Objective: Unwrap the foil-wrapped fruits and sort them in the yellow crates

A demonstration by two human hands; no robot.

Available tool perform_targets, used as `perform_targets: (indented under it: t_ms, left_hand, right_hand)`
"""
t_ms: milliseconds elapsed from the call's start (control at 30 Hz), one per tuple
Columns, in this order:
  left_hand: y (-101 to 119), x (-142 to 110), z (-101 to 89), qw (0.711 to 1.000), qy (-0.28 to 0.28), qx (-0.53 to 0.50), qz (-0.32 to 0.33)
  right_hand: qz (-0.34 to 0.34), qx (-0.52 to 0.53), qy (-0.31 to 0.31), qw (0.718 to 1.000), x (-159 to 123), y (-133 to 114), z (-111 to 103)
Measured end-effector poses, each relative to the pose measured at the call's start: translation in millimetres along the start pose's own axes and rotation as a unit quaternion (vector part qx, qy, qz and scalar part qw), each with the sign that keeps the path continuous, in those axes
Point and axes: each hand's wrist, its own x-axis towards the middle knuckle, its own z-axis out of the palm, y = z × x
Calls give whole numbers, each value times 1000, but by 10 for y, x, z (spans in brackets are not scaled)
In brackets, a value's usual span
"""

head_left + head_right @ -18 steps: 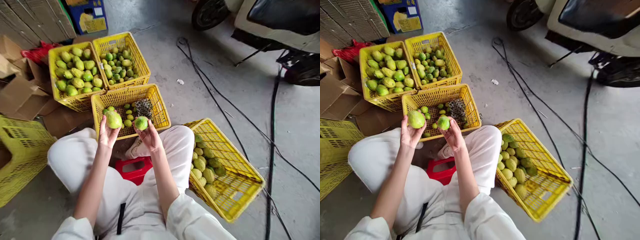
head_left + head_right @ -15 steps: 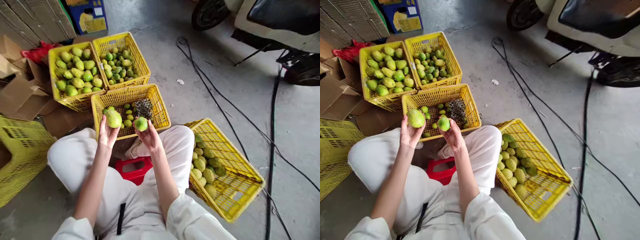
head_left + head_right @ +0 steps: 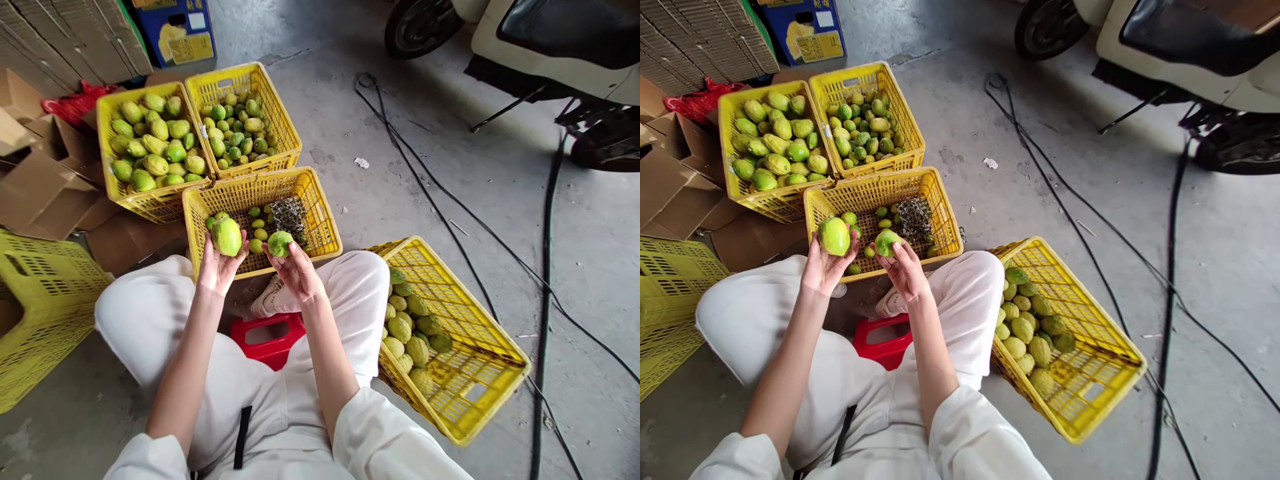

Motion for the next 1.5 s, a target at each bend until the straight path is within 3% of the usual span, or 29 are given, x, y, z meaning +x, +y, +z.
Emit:
perform_targets:
  t_ms: [233,400,600,900,1500]
  left_hand:
    - [-5,-14,18,999,-37,29,19]
    - [-15,-13,-19,998,-24,41,41]
    - [-11,-49,-20,997,-46,62,24]
    - [-4,-63,-7,991,-68,115,18]
    - [-38,-53,-53,991,-77,98,56]
  right_hand:
    - [10,4,-7,1000,-2,-18,-12]
    - [15,8,23,1000,24,-1,-44]
    - [32,20,-8,999,3,-42,-15]
    - [14,-1,8,1000,-1,-16,-28]
    - [14,-2,-14,1000,-36,-77,48]
